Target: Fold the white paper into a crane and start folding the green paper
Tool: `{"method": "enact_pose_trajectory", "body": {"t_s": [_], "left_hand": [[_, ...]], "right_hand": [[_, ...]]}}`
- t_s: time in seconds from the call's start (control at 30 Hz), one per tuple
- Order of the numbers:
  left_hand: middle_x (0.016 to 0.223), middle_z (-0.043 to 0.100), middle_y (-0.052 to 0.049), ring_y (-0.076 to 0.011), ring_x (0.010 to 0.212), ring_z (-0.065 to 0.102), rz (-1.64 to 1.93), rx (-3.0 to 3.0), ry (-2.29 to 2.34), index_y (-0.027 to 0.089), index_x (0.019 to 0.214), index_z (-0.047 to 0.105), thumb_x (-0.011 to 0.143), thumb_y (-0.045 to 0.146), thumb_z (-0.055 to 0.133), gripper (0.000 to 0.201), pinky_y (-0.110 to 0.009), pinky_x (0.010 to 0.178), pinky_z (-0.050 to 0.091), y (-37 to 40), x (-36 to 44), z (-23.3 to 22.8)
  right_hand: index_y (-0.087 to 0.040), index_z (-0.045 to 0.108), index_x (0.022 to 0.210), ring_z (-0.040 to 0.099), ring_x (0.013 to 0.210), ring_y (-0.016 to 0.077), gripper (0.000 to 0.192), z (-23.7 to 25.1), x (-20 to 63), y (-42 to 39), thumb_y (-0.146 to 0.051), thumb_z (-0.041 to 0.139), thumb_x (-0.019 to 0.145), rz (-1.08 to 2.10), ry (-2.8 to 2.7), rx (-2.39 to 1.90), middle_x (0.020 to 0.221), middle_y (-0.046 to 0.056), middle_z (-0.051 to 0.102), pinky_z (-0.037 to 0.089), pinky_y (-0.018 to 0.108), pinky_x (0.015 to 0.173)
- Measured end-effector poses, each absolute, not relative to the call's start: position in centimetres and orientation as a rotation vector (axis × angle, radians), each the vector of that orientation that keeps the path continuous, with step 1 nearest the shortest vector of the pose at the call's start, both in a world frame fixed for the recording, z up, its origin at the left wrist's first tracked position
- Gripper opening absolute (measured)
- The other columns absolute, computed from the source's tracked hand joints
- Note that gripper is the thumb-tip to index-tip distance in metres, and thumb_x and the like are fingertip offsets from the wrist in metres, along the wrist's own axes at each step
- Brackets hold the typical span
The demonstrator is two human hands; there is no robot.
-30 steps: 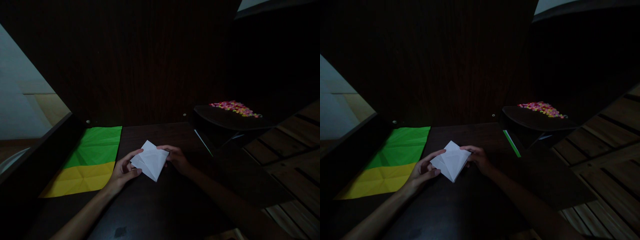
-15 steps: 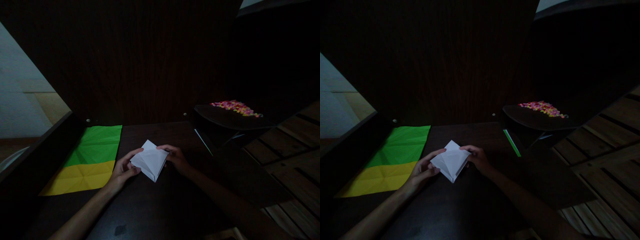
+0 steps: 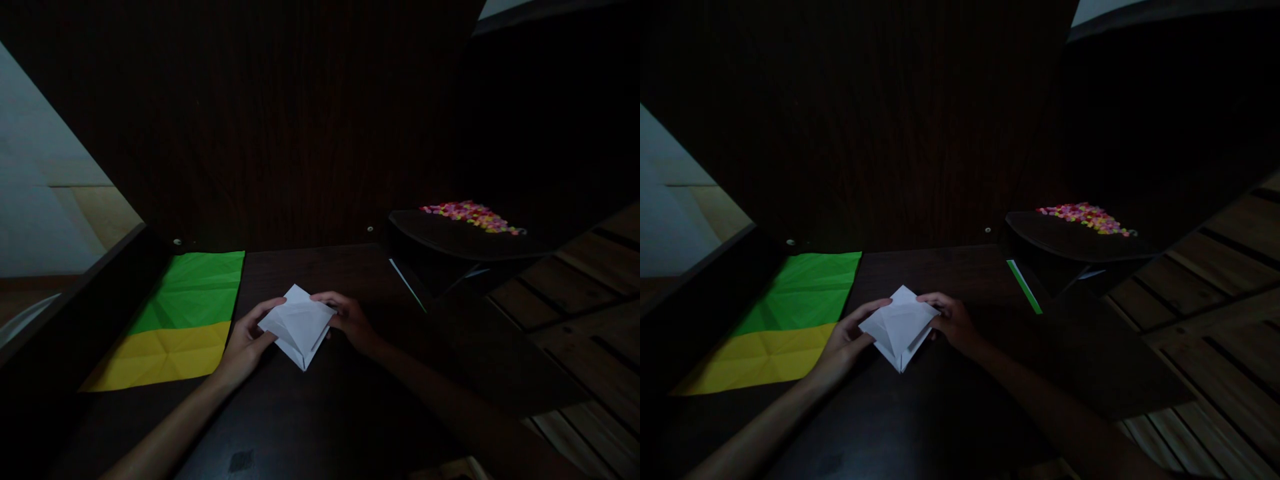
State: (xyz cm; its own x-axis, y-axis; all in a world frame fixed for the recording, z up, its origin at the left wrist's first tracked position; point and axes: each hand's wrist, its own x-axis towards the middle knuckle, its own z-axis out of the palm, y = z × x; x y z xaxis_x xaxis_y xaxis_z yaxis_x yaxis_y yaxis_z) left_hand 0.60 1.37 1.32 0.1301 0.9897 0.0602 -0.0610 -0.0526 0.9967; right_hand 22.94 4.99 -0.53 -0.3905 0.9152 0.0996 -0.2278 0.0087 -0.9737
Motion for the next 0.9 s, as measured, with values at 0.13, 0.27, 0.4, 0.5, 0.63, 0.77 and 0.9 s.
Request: {"method": "enact_pose_trajectory", "body": {"t_s": [0.13,0.27,0.4,0.5,0.63,0.77,0.9], "left_hand": [[0.113,0.069,-0.009,-0.0269,0.101,0.063,1.196,1.311,1.107,0.017,0.109,0.067,0.071,0.031,0.075,0.041,-0.032,0.083,0.049,1.5,0.8,1.5],[0.108,0.071,-0.008,-0.0265,0.098,0.065,1.208,1.308,1.191,0.018,0.106,0.067,0.070,0.028,0.073,0.037,-0.033,0.081,0.051,1.4,1.0,1.7],[0.101,0.074,-0.006,-0.0260,0.092,0.067,1.210,1.280,1.245,0.018,0.102,0.068,0.069,0.025,0.072,0.034,-0.033,0.077,0.052,1.4,1.1,1.6],[0.098,0.075,-0.006,-0.0258,0.091,0.068,1.221,1.281,1.251,0.018,0.099,0.069,0.067,0.023,0.071,0.032,-0.033,0.076,0.053,1.5,1.0,1.5],[0.096,0.075,-0.006,-0.0247,0.089,0.068,1.236,1.293,1.265,0.018,0.097,0.069,0.067,0.022,0.069,0.030,-0.032,0.074,0.053,1.5,1.0,1.4],[0.094,0.075,-0.005,-0.0241,0.086,0.069,1.231,1.295,1.273,0.018,0.097,0.070,0.067,0.021,0.069,0.030,-0.031,0.072,0.053,1.4,1.0,1.5],[0.093,0.076,-0.005,-0.0242,0.085,0.069,1.237,1.306,1.270,0.018,0.096,0.070,0.068,0.021,0.070,0.028,-0.031,0.072,0.053,1.4,1.0,1.5]], "right_hand": [[-0.020,0.065,0.107,0.057,0.058,0.0109,0.035,-0.7,22.8,4.9,-0.022,0.068,0.072,1.533,-1.389,-0.807,0.091,0.003,0.065,0.047,0.020,0.044],[-0.021,0.065,0.109,0.058,0.057,0.0103,0.034,-0.7,22.6,4.8,-0.020,0.066,0.075,1.522,-1.407,-0.835,0.092,0.003,0.064,0.048,0.020,0.044],[-0.020,0.066,0.108,0.059,0.058,0.0106,0.033,-0.5,22.6,4.6,-0.019,0.067,0.074,1.531,-1.409,-0.848,0.093,0.003,0.063,0.049,0.020,0.044],[-0.020,0.065,0.107,0.061,0.062,0.0122,0.034,-0.4,22.5,4.5,-0.020,0.069,0.074,1.541,-1.418,-0.837,0.093,0.003,0.063,0.049,0.021,0.044],[-0.020,0.065,0.107,0.060,0.063,0.0127,0.035,-0.4,22.5,4.4,-0.022,0.071,0.073,1.547,-1.432,-0.832,0.094,0.004,0.062,0.050,0.022,0.046],[-0.019,0.064,0.109,0.058,0.062,0.0124,0.036,-0.3,22.7,4.2,-0.025,0.070,0.073,1.561,-1.448,-0.803,0.092,0.003,0.062,0.049,0.022,0.048],[-0.020,0.064,0.109,0.059,0.068,0.0155,0.036,0.1,23.0,4.0,-0.029,0.069,0.075,1.552,-1.484,-0.781,0.088,0.003,0.062,0.048,0.024,0.052]]}}
